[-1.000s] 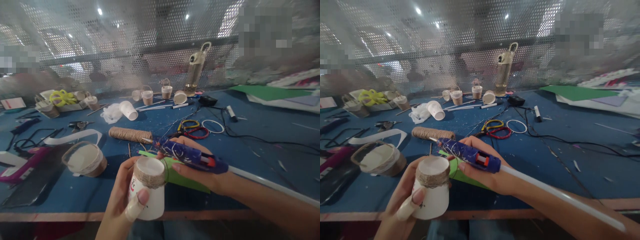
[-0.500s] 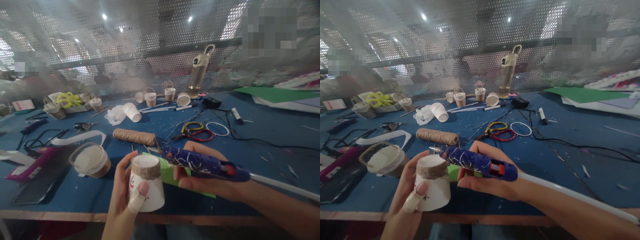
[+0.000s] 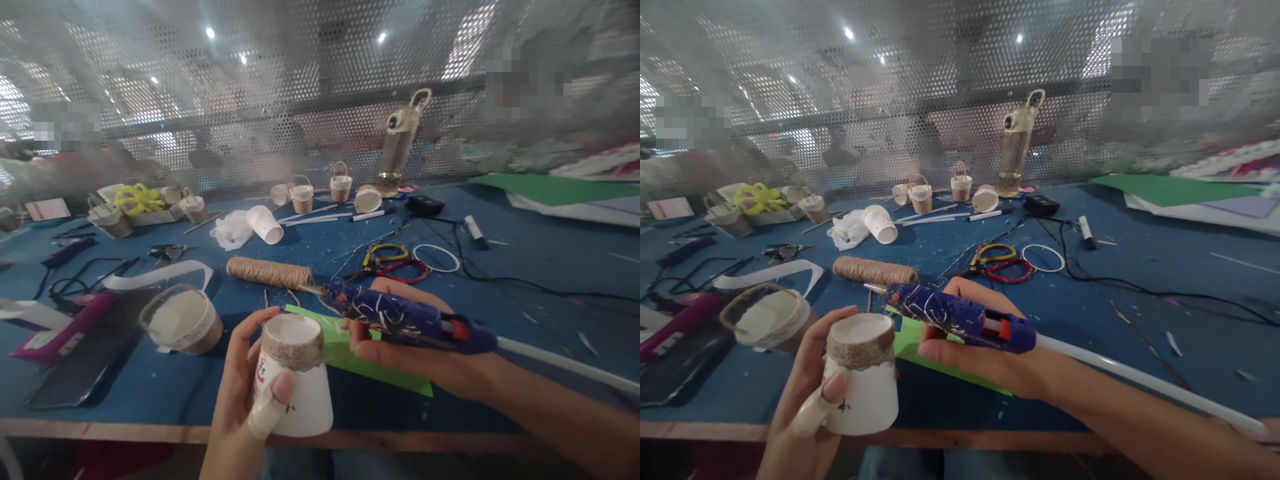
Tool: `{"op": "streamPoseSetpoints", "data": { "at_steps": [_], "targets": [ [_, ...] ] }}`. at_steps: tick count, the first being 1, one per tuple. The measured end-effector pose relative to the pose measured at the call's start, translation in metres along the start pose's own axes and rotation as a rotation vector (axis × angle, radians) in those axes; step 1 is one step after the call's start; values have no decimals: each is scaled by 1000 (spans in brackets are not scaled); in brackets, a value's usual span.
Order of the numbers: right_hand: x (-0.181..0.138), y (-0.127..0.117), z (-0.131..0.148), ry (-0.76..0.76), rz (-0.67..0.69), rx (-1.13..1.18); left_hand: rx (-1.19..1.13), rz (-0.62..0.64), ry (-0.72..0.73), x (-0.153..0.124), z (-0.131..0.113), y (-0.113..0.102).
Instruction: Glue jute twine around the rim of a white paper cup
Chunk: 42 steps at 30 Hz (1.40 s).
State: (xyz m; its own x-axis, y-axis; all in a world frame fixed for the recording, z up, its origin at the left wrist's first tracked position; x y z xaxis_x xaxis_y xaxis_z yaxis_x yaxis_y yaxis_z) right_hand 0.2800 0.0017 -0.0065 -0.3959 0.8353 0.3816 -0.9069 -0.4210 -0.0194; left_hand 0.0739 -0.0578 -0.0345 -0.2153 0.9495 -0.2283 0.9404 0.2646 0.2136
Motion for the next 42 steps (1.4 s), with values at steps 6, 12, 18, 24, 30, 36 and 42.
{"op": "streamPoseSetpoints", "data": {
  "at_steps": [6,12,18,24,30,36,42],
  "targets": [
    [1,0,-1,16,0,5,-60,64,-29,1,-1,-2],
    [1,2,-1,49,-34,20,-79,70,-45,-1,-2,0],
    [2,5,-3,101,-30,53,-76,80,-34,-2,-1,2],
    [2,4,-11,90,1,38,-81,113,-32,-1,1,2],
    [4,5,-12,108,-37,14,-63,170,-36,0,2,-1],
    [4,9,-9,143,-39,21,-59,223,-5,-1,1,0],
    [2,9,-20,117,-18,118,-47,243,-27,-1,1,2]
  ]
}}
Point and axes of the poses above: each hand's wrist, its own x-axis towards the middle knuckle, its own y-axis out of the palm, z = x × y, the point moved 3 cm from there along x, towards the middle knuckle, and after that the axes turned 12 degrees about -y, right-handed, at the moved point
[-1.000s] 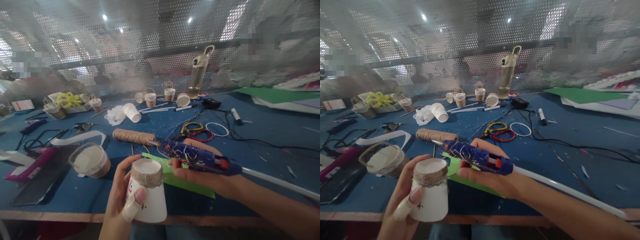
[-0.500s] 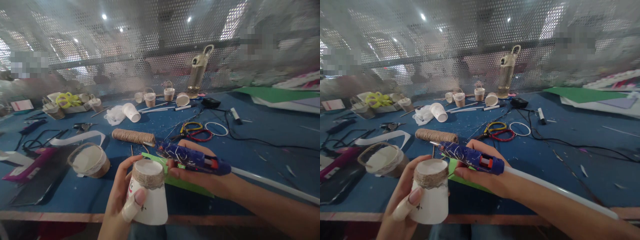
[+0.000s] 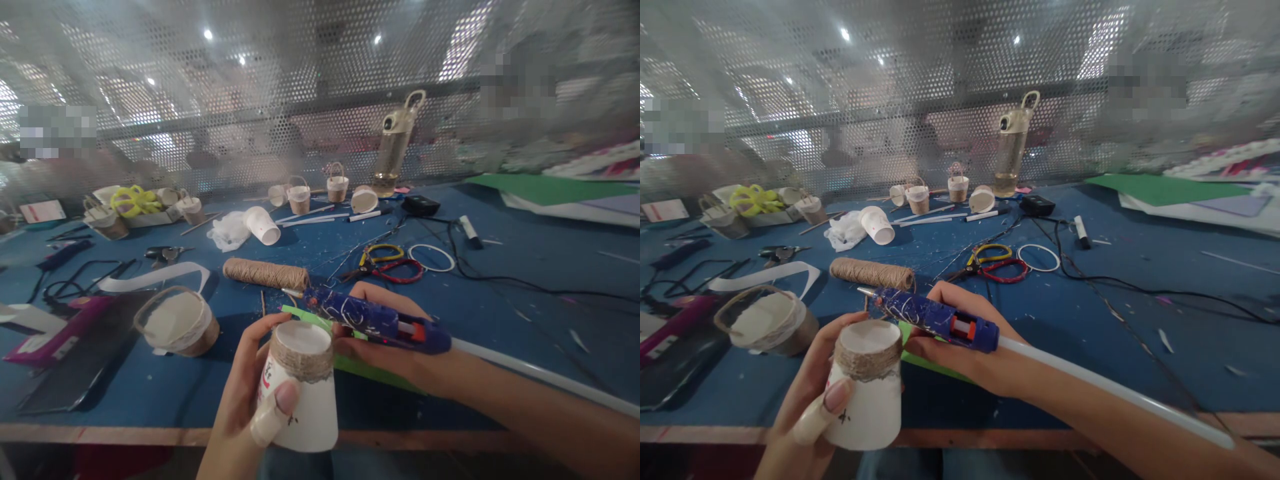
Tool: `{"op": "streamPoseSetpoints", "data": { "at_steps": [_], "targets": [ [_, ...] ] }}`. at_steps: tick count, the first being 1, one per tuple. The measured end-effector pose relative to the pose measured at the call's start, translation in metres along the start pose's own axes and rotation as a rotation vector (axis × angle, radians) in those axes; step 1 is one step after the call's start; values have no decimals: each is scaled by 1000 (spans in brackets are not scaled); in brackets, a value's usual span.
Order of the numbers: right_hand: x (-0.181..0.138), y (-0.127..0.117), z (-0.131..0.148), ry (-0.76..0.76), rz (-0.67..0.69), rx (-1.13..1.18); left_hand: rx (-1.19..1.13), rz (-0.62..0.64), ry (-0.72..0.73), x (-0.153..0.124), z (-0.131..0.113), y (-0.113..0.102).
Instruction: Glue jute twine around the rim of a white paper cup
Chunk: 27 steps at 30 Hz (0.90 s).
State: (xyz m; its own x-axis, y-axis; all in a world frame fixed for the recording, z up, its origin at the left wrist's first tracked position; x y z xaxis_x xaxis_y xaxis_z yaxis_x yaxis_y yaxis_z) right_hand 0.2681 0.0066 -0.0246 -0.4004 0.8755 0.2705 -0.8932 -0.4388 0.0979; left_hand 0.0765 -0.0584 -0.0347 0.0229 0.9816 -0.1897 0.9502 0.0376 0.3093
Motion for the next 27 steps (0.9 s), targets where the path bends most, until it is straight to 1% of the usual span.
{"op": "streamPoseSetpoints", "data": {
  "at_steps": [3,7,10,12,14,17,20,23,27],
  "targets": [
    [-1,0,-6,-22,-11,26,31,13,5,1,2,-1],
    [1,-2,-8,-28,-15,-18,81,7,-18,2,5,-2],
    [2,-3,-6,-16,-16,-40,134,8,47,1,5,0],
    [3,-4,-4,-10,-38,-78,175,31,97,0,4,3],
    [3,-4,0,-5,-60,-122,205,49,104,-1,4,4],
    [1,-6,5,-29,-90,-256,217,32,84,-1,5,2],
    [-1,-12,10,-106,-127,-435,225,-12,72,1,7,-1],
    [-2,-16,13,-184,-169,-557,234,-60,59,2,10,-4],
    [-4,-14,16,-211,-213,-769,264,-145,87,1,12,-7]
  ]
}}
Point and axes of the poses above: each hand's wrist, its own x-axis towards the middle knuckle, its own y-axis out of the palm, z = x × y, the point moved 3 cm from there along x, towards the middle knuckle, and after that the axes turned 12 degrees about -y, right-handed, at the moved point
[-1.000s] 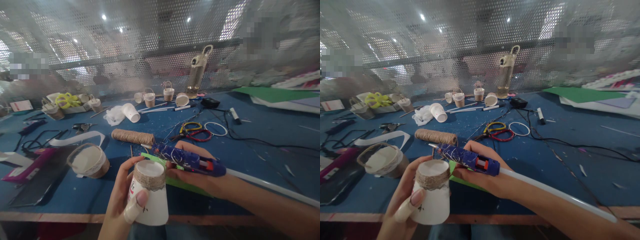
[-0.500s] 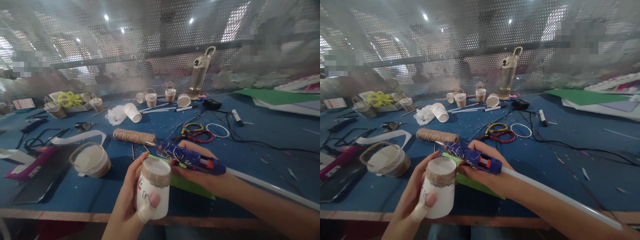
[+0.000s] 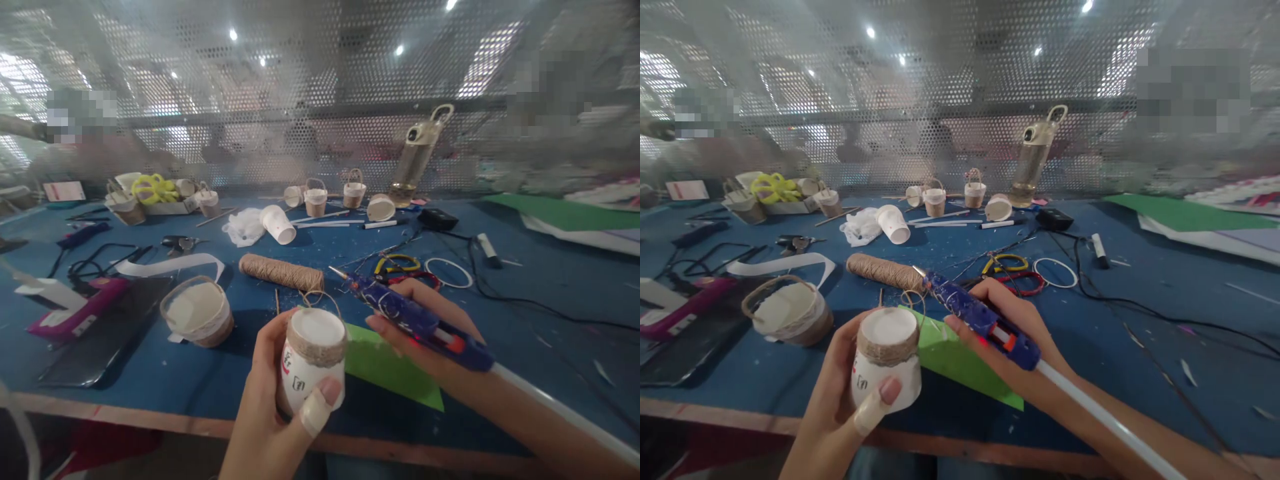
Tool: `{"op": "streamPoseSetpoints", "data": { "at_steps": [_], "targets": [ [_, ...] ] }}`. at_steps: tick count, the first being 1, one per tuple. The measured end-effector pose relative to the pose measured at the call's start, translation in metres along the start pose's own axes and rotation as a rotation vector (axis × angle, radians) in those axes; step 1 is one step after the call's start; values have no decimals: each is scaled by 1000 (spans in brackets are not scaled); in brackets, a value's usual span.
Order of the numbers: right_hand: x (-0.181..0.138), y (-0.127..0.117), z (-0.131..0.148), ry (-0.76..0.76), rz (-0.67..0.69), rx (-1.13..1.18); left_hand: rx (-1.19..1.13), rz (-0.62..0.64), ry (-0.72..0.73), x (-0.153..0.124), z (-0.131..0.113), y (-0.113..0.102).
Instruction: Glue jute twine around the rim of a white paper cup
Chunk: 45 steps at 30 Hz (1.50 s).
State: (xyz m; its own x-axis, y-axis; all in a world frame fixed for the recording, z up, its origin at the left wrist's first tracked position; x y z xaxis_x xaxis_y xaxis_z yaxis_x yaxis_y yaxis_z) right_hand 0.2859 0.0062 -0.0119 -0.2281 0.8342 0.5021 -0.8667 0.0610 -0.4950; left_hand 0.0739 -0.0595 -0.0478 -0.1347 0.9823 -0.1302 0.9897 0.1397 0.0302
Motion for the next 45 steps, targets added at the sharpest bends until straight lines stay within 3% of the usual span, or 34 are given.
{"op": "streamPoseSetpoints", "data": {
  "at_steps": [6,15,18,24,31,36,41,45],
  "targets": [
    [-2,0,3,-56,69,-286,-72,-119,41,-1,-2,-2],
    [-2,4,-7,-98,145,-266,-75,-121,-6,0,-2,-1],
    [-1,7,-10,-137,115,-181,-55,-121,-25,0,-1,-1],
    [-1,8,-6,-167,158,-131,17,-84,14,3,2,-2],
    [-6,3,-13,-98,326,-448,-99,-213,9,4,-4,-6],
    [-8,8,-24,-59,359,-545,-90,-211,23,2,-2,-6],
    [-8,9,-30,-91,360,-456,-29,-172,0,1,-1,-5],
    [0,-4,-35,-145,375,-376,12,-107,10,3,-5,-3]
  ]
}}
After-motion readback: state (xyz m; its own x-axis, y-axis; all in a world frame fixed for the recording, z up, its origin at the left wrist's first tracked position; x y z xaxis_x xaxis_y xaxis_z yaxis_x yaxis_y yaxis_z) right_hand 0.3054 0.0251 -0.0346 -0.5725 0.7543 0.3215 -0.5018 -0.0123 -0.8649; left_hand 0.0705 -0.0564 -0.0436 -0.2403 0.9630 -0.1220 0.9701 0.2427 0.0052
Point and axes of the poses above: each hand's wrist, its own x-axis towards the middle knuckle, its own y-axis out of the palm, z = x × y, the point moved 3 cm from there along x, towards the middle knuckle, and after that the axes turned 12 degrees about -y, right-handed, at the moved point
